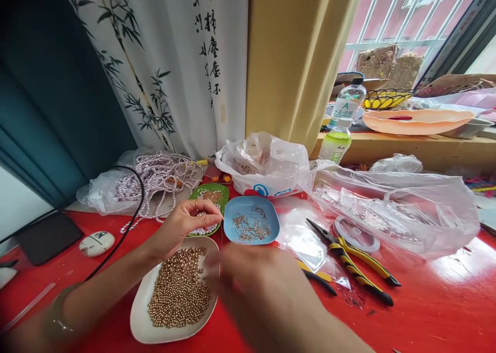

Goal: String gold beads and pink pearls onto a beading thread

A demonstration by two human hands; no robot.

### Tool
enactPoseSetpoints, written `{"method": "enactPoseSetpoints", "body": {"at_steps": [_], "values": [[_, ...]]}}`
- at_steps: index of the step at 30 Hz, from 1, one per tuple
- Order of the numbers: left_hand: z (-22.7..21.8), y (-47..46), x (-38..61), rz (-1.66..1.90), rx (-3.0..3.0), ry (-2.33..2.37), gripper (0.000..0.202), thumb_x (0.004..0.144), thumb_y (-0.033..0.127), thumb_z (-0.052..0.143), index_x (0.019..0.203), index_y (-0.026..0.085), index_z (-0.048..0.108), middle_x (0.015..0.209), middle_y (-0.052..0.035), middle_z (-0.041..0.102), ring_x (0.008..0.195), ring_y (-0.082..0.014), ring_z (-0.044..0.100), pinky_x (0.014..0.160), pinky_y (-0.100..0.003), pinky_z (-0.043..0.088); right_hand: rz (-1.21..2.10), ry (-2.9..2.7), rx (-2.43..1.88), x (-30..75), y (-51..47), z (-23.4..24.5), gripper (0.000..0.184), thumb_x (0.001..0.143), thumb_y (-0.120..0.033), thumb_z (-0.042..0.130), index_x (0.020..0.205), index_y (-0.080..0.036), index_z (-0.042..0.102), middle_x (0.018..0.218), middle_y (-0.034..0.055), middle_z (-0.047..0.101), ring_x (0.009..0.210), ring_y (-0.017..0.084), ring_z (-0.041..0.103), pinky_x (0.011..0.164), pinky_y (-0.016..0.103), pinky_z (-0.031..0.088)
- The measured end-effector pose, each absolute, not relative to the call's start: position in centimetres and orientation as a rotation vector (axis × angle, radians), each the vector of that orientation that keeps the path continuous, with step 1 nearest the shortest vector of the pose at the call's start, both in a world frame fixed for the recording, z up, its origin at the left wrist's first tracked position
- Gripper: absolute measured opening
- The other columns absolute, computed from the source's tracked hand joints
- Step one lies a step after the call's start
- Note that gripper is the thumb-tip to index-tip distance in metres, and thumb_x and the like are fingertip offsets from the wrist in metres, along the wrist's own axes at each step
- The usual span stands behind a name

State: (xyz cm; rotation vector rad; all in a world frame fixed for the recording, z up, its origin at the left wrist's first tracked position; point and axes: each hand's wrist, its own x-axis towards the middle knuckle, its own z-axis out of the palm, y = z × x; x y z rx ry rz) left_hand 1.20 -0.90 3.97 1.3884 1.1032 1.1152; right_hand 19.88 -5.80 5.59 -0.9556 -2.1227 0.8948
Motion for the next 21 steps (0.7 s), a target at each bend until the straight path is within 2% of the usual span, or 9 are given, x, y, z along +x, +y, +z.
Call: {"method": "enactPoseSetpoints", "body": {"at_steps": [2,5,8,13,18,21], "values": [[4.3,-1.2,1.2,1.146,1.422,1.059,0.009,0.066,0.023,0.065,0.06,0.016,0.063,0.06,0.0016,0.054,0.059,-0.009,0.044,0.058,-0.023,0.034,0.942,-1.945,-1.185,19.0,-3.7,6.1,0.007,0.074,-0.026,0.058,0.078,-0.021,0.058,0.065,0.0007,0.06,0.05,0.012,0.05,0.044,0.024,0.037],[4.4,-1.5,1.2,1.159,1.487,1.008,0.008,0.066,0.022,0.065,0.061,0.017,0.064,0.063,0.0014,0.056,0.064,-0.0101,0.048,0.063,-0.023,0.036,1.462,-1.747,-1.087,18.2,-1.5,5.4,0.02,0.075,-0.033,0.055,0.089,-0.019,0.053,0.088,0.0043,0.061,0.049,0.008,0.049,0.045,0.022,0.04],[4.2,-1.4,1.0,1.121,1.576,1.014,0.007,0.067,0.023,0.065,0.063,0.017,0.065,0.064,0.0005,0.057,0.065,-0.011,0.049,0.061,-0.024,0.036,1.772,-1.606,-0.976,17.9,-0.8,4.3,0.024,0.073,-0.035,0.058,0.09,-0.017,0.054,0.078,0.0025,0.062,0.052,0.007,0.052,0.049,0.021,0.041],[4.1,-0.9,0.6,1.093,1.635,1.08,0.007,0.066,0.021,0.065,0.062,0.016,0.064,0.064,0.0003,0.057,0.065,-0.0109,0.049,0.063,-0.025,0.036,1.775,-1.519,-1.032,18.0,-0.5,3.2,0.022,0.068,-0.036,0.064,0.066,-0.015,0.057,0.059,-0.0014,0.058,0.049,0.006,0.049,0.051,0.019,0.039],[4.1,0.2,-0.5,1.177,1.483,1.125,0.01,0.068,0.026,0.062,0.065,0.016,0.06,0.064,0.0011,0.055,0.059,-0.0094,0.047,0.055,-0.022,0.037,1.739,-1.477,-1.109,17.9,-0.1,2.8,0.024,0.065,-0.038,0.066,0.062,-0.016,0.057,0.056,-0.0008,0.058,0.047,0.007,0.047,0.048,0.021,0.037],[3.4,1.6,-1.9,1.257,1.508,1.221,0.012,0.072,0.027,0.057,0.071,0.015,0.059,0.06,0.0009,0.055,0.057,-0.0099,0.049,0.055,-0.022,0.038,1.716,-1.417,-1.128,17.7,-0.2,2.3,0.024,0.064,-0.038,0.065,0.06,-0.016,0.056,0.056,-0.0002,0.058,0.046,0.008,0.046,0.046,0.022,0.036]]}}
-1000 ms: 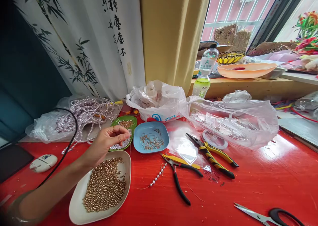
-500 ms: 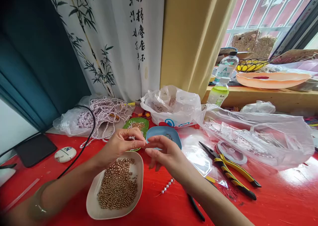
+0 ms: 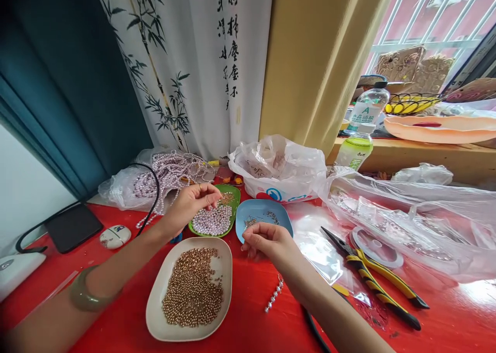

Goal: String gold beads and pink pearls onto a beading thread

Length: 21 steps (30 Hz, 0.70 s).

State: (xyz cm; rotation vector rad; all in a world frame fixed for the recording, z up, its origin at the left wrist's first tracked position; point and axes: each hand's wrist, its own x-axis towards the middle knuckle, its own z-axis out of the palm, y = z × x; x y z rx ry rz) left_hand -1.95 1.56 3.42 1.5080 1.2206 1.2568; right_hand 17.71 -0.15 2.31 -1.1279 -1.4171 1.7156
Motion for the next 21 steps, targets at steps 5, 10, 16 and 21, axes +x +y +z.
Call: {"method": "enactPoseSetpoints", "body": {"at_steps": [5,10,16,21], "values": [[1.8,3.8,-4.7,1.117,1.584,1.365,0.016,0.074,0.024,0.051,0.084,0.014,0.059,0.069,-0.004,0.064,0.067,-0.0136,0.058,0.06,-0.024,0.041,1.696,-1.388,-1.115,17.5,-0.2,1.5,0.02,0.065,-0.034,0.064,0.061,-0.016,0.056,0.058,-0.0009,0.058,0.048,0.007,0.046,0.048,0.021,0.036],[1.8,3.6,-5.5,0.835,1.819,1.365,0.013,0.064,0.022,0.06,0.073,0.014,0.065,0.074,-0.0055,0.066,0.067,-0.0146,0.058,0.062,-0.026,0.042,1.695,-1.427,-1.054,17.4,-0.5,1.1,0.02,0.067,-0.034,0.063,0.063,-0.016,0.055,0.057,-0.0014,0.058,0.05,0.009,0.048,0.05,0.022,0.037],[3.2,1.4,-3.9,0.372,1.998,1.157,0.012,0.064,0.018,0.059,0.071,0.017,0.068,0.067,-0.0024,0.067,0.062,-0.0137,0.058,0.054,-0.022,0.041,1.662,-1.503,-0.99,17.4,-1.1,0.3,0.019,0.073,-0.033,0.059,0.064,-0.016,0.056,0.057,-0.0013,0.058,0.053,0.01,0.05,0.054,0.022,0.038],[2.9,0.5,-3.4,0.162,2.257,1.17,0.014,0.063,0.012,0.057,0.067,0.018,0.07,0.064,-0.0023,0.067,0.057,-0.0133,0.058,0.053,-0.022,0.038,1.601,-1.547,-0.981,17.6,-1.2,0.2,0.02,0.074,-0.034,0.058,0.064,-0.017,0.055,0.057,-0.0008,0.057,0.053,0.011,0.05,0.054,0.024,0.039]]}}
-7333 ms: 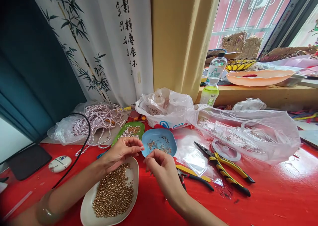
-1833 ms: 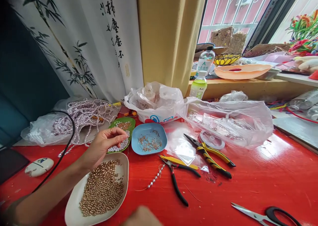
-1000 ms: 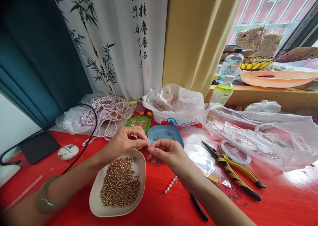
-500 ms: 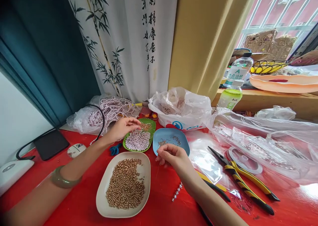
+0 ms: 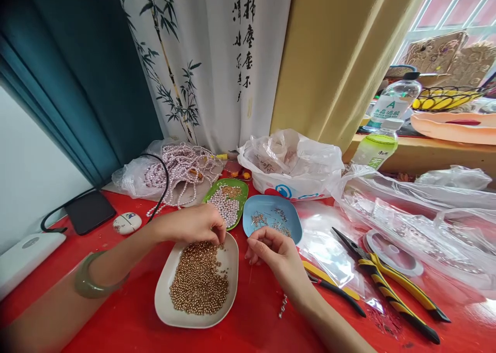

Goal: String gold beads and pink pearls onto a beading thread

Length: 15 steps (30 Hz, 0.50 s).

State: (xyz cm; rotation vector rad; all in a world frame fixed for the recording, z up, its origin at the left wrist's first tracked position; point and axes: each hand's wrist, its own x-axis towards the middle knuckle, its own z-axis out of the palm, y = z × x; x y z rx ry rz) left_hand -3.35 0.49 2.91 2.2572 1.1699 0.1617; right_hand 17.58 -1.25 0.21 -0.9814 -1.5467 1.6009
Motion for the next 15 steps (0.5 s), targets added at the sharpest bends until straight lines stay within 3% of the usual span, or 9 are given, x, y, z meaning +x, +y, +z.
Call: {"method": "enactPoseSetpoints", "body": {"at_steps": [6,15], "values": [[3.2,-0.2,-2.6,0.142,2.418,1.175,0.021,0.063,0.007,0.054,0.068,0.02,0.07,0.065,-0.002,0.068,0.06,-0.0142,0.058,0.054,-0.023,0.035,1.543,-1.535,-1.003,17.6,-1.5,0.5,0.019,0.074,-0.033,0.057,0.064,-0.017,0.054,0.055,-0.0012,0.056,0.052,0.011,0.05,0.053,0.025,0.039],[2.6,-1.2,-1.2,0.116,2.638,1.236,0.017,0.061,0.007,0.053,0.06,0.02,0.065,0.053,-0.0011,0.059,0.048,-0.0125,0.048,0.047,-0.025,0.024,1.52,-1.541,-1.006,17.9,-1.3,0.5,0.018,0.074,-0.032,0.056,0.064,-0.017,0.054,0.055,-0.0009,0.056,0.052,0.011,0.05,0.054,0.025,0.039]]}}
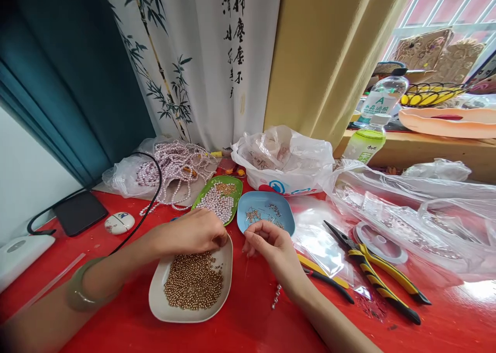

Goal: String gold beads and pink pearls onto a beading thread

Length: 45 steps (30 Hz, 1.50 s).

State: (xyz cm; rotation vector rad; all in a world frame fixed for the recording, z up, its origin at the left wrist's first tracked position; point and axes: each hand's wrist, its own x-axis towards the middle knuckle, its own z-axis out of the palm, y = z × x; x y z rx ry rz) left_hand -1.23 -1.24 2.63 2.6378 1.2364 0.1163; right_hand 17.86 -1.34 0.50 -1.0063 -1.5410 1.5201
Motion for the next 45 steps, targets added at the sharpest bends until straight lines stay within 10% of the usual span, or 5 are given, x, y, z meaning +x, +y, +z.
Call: {"method": "enactPoseSetpoints", "body": {"at_steps": [13,27,45], "values": [[2.9,-1.5,-0.4,-0.008,2.64,1.31,0.015,0.057,0.006,0.052,0.05,0.017,0.06,0.044,-0.0009,0.051,0.043,-0.0114,0.043,0.044,-0.025,0.021,1.511,-1.563,-1.014,17.6,-1.8,0.7,0.017,0.073,-0.031,0.055,0.064,-0.018,0.054,0.054,-0.0014,0.056,0.052,0.012,0.052,0.054,0.025,0.041],[1.0,-2.9,-1.5,0.953,1.198,1.084,0.006,0.06,0.015,0.064,0.063,0.013,0.059,0.062,0.0017,0.056,0.056,-0.0069,0.05,0.055,-0.02,0.041,1.686,-1.499,-0.88,16.4,-3.7,0.1,0.013,0.073,-0.023,0.054,0.062,-0.017,0.052,0.055,-0.0011,0.058,0.052,0.01,0.052,0.052,0.023,0.039],[-0.8,-3.1,-1.2,0.952,0.874,0.903,0.014,0.061,0.017,0.072,0.071,0.01,0.065,0.07,-0.0018,0.062,0.061,-0.0057,0.054,0.058,-0.017,0.042,1.661,-1.538,-0.844,15.7,-4.4,-1.1,0.014,0.08,-0.025,0.048,0.067,-0.018,0.046,0.059,0.0007,0.062,0.053,0.012,0.058,0.052,0.024,0.043]]}}
